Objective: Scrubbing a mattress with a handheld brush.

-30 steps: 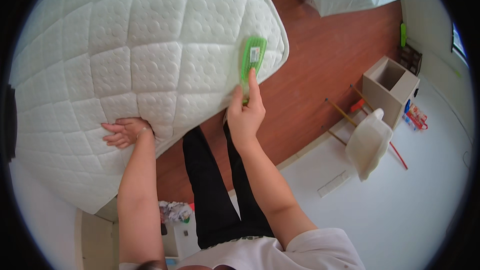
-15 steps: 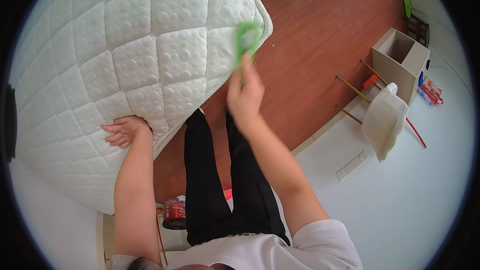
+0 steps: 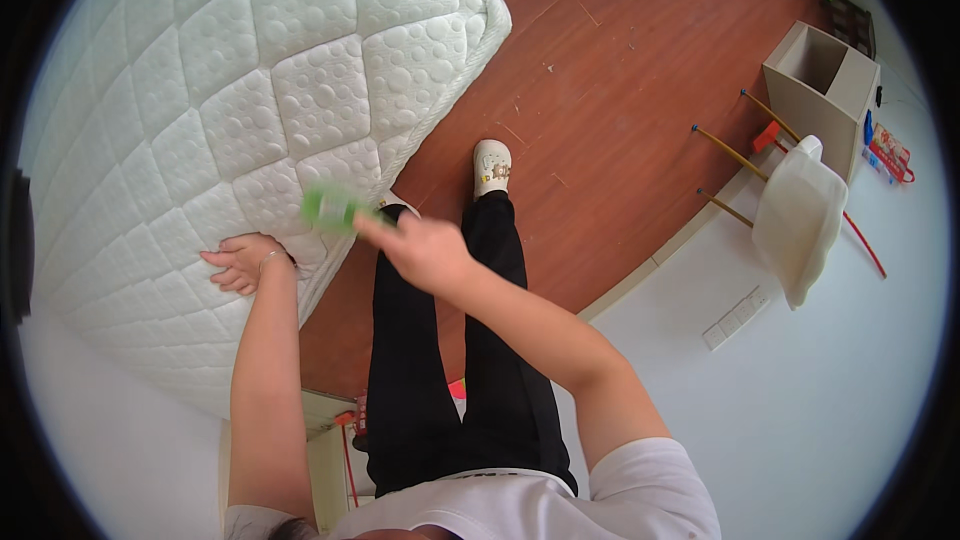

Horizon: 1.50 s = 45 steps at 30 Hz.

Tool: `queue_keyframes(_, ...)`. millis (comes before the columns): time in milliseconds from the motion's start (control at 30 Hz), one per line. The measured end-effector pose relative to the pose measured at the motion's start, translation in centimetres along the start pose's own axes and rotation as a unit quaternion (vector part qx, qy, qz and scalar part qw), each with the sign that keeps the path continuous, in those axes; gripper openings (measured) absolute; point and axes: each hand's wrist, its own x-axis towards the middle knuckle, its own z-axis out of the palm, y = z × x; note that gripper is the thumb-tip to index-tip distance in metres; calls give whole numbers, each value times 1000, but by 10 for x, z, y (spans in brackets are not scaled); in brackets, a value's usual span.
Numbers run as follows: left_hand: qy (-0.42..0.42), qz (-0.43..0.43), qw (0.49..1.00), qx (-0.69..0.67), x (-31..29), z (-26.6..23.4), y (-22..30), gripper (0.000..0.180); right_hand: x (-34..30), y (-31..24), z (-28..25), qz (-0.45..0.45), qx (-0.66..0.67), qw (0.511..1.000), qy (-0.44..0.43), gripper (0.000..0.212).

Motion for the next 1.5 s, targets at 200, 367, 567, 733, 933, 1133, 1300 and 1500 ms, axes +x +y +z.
queue_keyframes(200,-55,-1,999,2,6,-27,3,53,56,85,-51,94,36,953,286,40)
queue_keyframes(367,-199,-12,978,-67,-49,-62,44,63,9,37,-18,87,89,980,157,48)
queue_keyframes(567,-183,42,982,-28,-120,-67,136,74,81,104,-83,83,114,929,343,40)
queue_keyframes(733,-85,66,992,-65,-136,-43,140,74,117,86,-134,125,22,976,175,44)
queue_keyframes(933,-45,52,998,-14,-140,-25,138,72,72,99,-125,142,79,975,151,46)
queue_keyframes(1133,-19,53,998,-29,-144,-14,147,75,226,85,-159,94,14,989,111,47)
queue_keyframes(1300,-19,45,998,-28,-138,-12,136,76,145,121,-148,36,1,991,131,49)
queue_keyframes(1500,-10,66,997,-25,-139,-11,136,75,172,110,-155,9,-20,994,103,49)
